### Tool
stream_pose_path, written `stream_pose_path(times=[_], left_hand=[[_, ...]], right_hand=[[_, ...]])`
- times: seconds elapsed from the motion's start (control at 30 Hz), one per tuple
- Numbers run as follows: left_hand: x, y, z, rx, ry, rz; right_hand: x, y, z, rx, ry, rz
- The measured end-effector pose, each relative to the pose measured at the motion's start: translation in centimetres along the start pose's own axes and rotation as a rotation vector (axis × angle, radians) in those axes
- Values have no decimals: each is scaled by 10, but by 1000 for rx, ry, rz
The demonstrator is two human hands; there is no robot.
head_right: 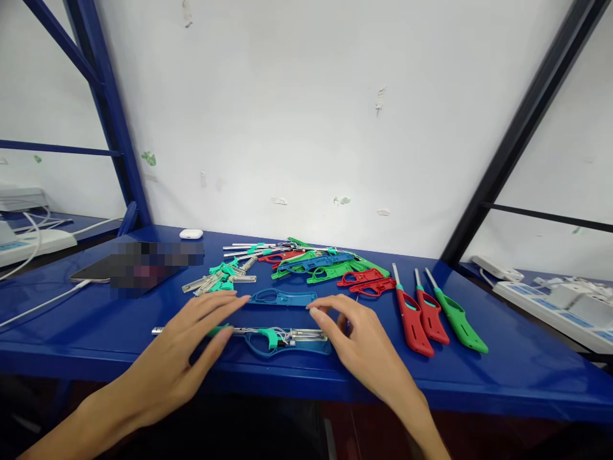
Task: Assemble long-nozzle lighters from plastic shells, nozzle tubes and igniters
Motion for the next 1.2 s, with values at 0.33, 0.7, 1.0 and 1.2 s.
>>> stream_pose_path(times=[0.33, 0.7, 1.0, 1.2], left_hand=[[-5, -21, -36, 80, -143, 203], [-7, -21, -4, 2, 180, 373], [-7, -28, 3, 70, 196, 364], [-16, -13, -1, 121, 172, 381]], right_hand=[[-57, 30, -4, 379, -369, -312], [-9, -6, -49, 96, -318, -217], [-2, -3, -41, -30, -197, -161], [1, 2, -26, 43, -94, -232]])
Point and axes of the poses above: each hand's wrist, its own x-axis away from the middle knuckle, its own y-axis out of the palm, z = x × y, the point moved 3 cm from there along -x, towards the middle knuckle, and after that the axes turned 5 degrees about -x, right-handed, at the moved point
